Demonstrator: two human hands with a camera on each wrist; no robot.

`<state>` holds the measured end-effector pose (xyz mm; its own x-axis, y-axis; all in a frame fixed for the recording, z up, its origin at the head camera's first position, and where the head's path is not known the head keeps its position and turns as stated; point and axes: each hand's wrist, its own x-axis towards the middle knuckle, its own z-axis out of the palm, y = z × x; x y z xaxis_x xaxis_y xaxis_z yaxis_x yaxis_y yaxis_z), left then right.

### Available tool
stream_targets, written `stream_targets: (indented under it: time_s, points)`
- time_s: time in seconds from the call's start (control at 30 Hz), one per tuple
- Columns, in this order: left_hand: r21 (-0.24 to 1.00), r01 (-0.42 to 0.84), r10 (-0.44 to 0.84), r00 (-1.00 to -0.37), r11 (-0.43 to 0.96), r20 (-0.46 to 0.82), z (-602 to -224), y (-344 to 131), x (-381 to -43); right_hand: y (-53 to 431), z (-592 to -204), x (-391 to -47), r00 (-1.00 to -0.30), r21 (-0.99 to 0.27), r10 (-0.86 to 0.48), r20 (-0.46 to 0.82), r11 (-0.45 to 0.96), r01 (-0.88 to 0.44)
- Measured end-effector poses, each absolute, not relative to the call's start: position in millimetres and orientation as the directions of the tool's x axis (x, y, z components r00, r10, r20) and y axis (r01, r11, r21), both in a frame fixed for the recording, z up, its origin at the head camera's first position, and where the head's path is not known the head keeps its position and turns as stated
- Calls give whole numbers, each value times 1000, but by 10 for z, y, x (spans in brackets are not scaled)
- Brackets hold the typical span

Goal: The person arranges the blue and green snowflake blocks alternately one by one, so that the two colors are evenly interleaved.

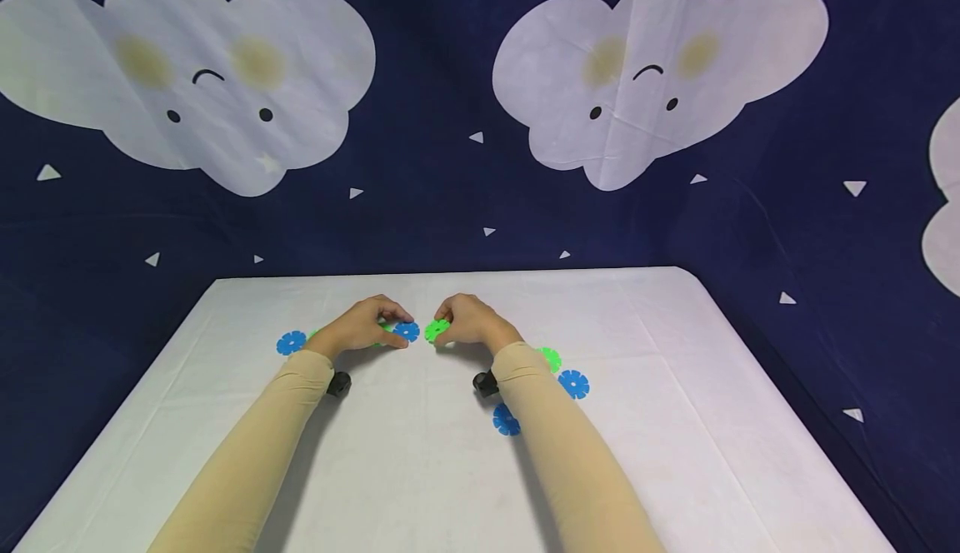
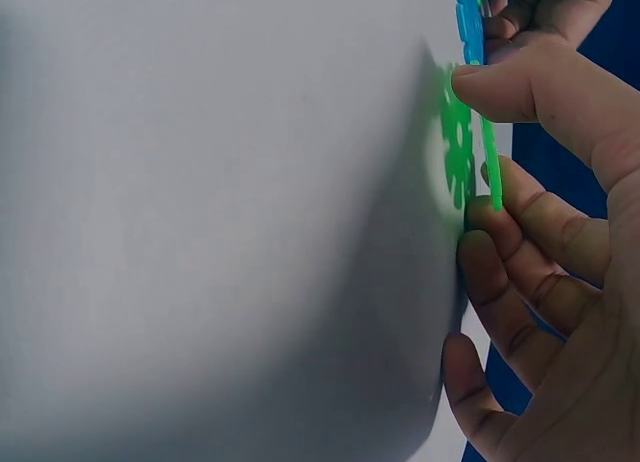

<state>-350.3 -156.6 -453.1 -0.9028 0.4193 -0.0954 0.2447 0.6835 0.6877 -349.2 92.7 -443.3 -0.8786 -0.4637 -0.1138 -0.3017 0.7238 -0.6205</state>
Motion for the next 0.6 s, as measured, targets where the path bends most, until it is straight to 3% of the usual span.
stream_targets:
  time_s: [0.6]
  points:
    - [689,232,415,-903,686,-110,-4528,-1554,-3492,875,-4437,-3527,-868,-626,-478,-136,720,-299]
